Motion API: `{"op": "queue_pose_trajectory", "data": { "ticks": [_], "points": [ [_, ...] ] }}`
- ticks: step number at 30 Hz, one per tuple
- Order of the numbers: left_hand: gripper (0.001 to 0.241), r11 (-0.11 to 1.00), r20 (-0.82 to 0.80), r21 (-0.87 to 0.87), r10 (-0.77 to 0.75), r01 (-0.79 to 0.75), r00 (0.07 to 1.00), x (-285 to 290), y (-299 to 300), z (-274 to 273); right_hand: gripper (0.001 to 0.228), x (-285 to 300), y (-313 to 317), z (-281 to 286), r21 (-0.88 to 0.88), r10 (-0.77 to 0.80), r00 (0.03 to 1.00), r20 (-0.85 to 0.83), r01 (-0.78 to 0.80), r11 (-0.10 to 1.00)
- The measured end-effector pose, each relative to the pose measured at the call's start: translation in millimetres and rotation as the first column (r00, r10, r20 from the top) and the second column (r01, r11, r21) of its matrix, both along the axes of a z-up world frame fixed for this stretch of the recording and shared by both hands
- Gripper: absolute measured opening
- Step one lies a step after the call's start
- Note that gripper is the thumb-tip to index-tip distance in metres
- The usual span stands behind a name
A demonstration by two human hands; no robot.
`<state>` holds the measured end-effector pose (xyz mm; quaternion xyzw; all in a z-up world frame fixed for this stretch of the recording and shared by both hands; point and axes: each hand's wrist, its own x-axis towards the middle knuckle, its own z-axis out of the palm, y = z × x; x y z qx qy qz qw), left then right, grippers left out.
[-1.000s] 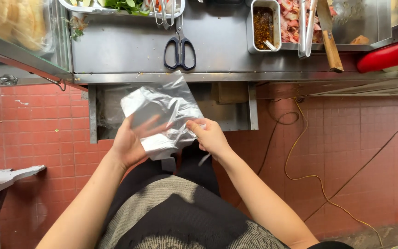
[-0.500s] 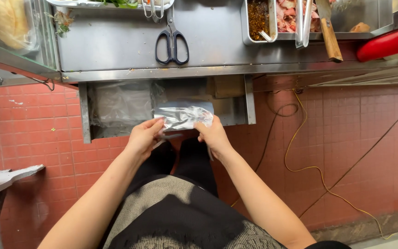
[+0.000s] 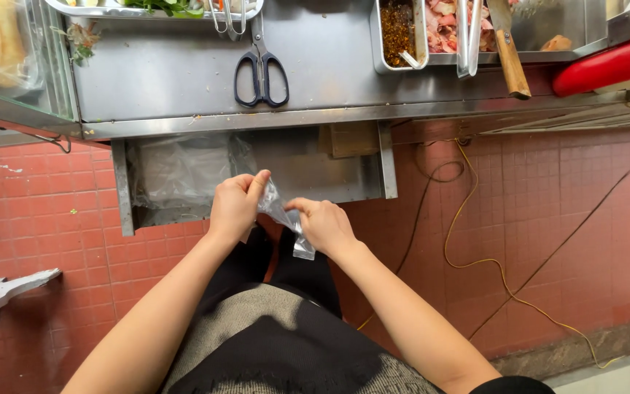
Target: Preparing a sandwich with meat and vegetables at a food stall.
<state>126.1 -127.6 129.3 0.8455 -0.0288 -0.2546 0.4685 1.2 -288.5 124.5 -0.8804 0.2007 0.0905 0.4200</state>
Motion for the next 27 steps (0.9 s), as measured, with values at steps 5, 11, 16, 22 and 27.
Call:
{"op": "queue_pose_trajectory", "data": {
  "ticks": [5,11,16,22,27],
  "points": [
    [0.063,0.853,-0.019,0.202,-0.488,0.481,0.873,6,-4,6,0.075,13,8,27,-0.219,0.115,0.963,-0.245,-0.171,0.961],
    [0.049,0.607,0.003,0.504,-0.712,0.614,0.702,3,-4,-24,0.133,-8,-6,-39,-0.328,0.177,0.949,-0.259,-0.259,0.908],
    [0.038,0.647,0.014,0.659,-0.519,0.382,0.855,43,8,-37,0.148,-2,-13,-12,-0.268,0.134,0.910,-0.392,-0.252,0.930],
    [0.067,0.832,-0.484,-0.546,-0.408,0.097,0.774,44,0,22,0.146,-3,-27,-31,-0.089,-0.066,0.939,-0.338,0.038,0.995],
    [0.053,0.776,-0.612,-0.631,-0.483,-0.019,0.626,33,-5,37,0.131,8,-48,-34,0.067,-0.207,0.949,-0.239,0.228,0.971]
  ]
}}
